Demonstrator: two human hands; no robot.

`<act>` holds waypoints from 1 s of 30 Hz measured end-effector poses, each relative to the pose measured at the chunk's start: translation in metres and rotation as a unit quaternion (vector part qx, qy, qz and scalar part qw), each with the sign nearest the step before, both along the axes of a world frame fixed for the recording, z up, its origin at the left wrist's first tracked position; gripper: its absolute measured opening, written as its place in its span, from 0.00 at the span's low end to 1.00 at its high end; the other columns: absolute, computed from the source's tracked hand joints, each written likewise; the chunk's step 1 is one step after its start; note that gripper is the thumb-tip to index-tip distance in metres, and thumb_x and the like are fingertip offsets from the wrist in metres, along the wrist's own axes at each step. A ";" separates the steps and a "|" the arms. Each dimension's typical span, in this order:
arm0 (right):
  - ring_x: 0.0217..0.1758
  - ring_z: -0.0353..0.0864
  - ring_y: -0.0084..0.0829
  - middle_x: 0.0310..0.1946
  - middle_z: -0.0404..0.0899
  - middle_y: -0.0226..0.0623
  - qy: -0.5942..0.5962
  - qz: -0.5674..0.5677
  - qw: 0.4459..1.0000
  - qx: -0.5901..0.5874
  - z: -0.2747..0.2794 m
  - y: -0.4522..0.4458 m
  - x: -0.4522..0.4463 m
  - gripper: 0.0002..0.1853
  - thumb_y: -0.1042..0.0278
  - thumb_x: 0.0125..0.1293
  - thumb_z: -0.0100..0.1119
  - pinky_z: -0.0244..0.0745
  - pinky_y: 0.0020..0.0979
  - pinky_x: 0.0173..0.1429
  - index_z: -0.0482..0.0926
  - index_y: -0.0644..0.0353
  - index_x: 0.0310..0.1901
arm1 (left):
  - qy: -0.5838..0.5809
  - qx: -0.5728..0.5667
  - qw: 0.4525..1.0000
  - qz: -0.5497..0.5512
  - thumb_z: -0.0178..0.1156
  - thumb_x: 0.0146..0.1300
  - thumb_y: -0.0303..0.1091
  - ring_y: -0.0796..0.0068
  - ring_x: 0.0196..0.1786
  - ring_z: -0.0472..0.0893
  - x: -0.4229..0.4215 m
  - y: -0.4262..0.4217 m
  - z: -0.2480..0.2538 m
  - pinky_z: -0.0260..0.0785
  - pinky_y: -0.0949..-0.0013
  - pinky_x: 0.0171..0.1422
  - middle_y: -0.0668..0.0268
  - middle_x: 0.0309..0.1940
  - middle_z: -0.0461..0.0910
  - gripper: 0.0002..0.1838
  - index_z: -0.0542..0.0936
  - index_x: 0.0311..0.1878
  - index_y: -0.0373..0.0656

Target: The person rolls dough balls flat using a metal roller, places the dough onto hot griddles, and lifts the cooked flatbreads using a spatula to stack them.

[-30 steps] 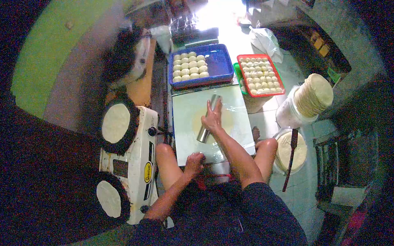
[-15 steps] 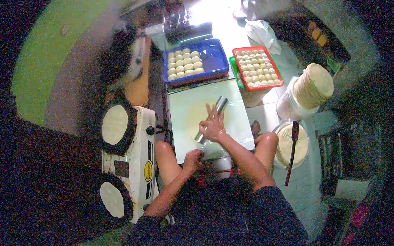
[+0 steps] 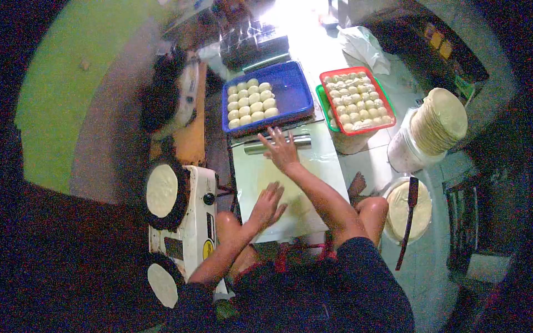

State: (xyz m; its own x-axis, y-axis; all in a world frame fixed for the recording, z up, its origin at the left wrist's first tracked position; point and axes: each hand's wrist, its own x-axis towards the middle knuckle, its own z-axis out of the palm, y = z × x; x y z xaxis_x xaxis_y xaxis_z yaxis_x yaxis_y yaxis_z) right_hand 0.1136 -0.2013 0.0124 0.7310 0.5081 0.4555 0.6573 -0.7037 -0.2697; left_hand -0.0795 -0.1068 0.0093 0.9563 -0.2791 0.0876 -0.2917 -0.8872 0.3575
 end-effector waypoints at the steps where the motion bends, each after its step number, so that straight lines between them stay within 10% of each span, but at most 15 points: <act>1: 0.76 0.62 0.45 0.72 0.68 0.40 0.000 -0.004 0.999 0.039 0.017 -0.016 0.000 0.40 0.52 0.64 0.67 0.56 0.59 0.74 0.60 0.32 0.77 | 0.029 0.063 0.997 -0.016 0.52 0.74 0.49 0.47 0.79 0.56 0.021 0.001 -0.007 0.50 0.44 0.80 0.48 0.78 0.55 0.35 0.61 0.75 0.37; 7: 0.79 0.57 0.52 0.73 0.64 0.54 0.030 -0.216 0.963 0.156 0.022 -0.277 -0.067 0.33 0.67 0.65 0.65 0.47 0.50 0.82 0.69 0.57 0.72 | 0.005 0.072 0.997 0.036 0.42 0.76 0.56 0.53 0.84 0.44 0.115 -0.024 -0.037 0.37 0.39 0.83 0.55 0.84 0.41 0.41 0.47 0.81 0.39; 11: 0.83 0.44 0.55 0.78 0.53 0.57 0.192 -0.541 0.816 -0.066 -0.047 -0.452 -0.224 0.51 0.48 0.63 0.69 0.38 0.52 0.83 0.50 0.58 0.80 | 0.085 0.082 0.992 -0.043 0.42 0.76 0.57 0.57 0.85 0.44 0.080 -0.048 -0.023 0.34 0.44 0.85 0.55 0.83 0.42 0.41 0.47 0.82 0.40; 15: 0.83 0.38 0.63 0.78 0.42 0.67 0.332 -0.593 0.732 0.043 -0.098 -0.497 -0.327 0.56 0.43 0.61 0.71 0.48 0.57 0.81 0.46 0.55 0.80 | 0.034 0.062 0.988 0.141 0.41 0.76 0.57 0.62 0.85 0.38 0.096 -0.021 -0.031 0.24 0.41 0.84 0.58 0.84 0.38 0.41 0.45 0.82 0.42; 23: 0.64 0.73 0.55 0.63 0.72 0.53 0.134 -0.406 0.903 0.040 -0.070 -0.475 -0.288 0.25 0.62 0.72 0.56 0.67 0.48 0.69 0.69 0.61 0.68 | 0.048 -0.013 0.984 0.170 0.46 0.75 0.57 0.47 0.85 0.37 -0.008 -0.021 -0.002 0.30 0.28 0.80 0.53 0.84 0.37 0.42 0.47 0.82 0.43; 30: 0.49 0.81 0.51 0.43 0.79 0.52 0.204 0.083 0.973 0.066 0.157 -0.093 -0.189 0.20 0.82 0.66 0.55 0.76 0.40 0.53 0.80 0.58 0.58 | 0.007 -0.121 0.962 0.245 0.51 0.73 0.48 0.40 0.83 0.41 -0.056 0.026 0.041 0.36 0.27 0.79 0.45 0.82 0.41 0.39 0.53 0.80 0.40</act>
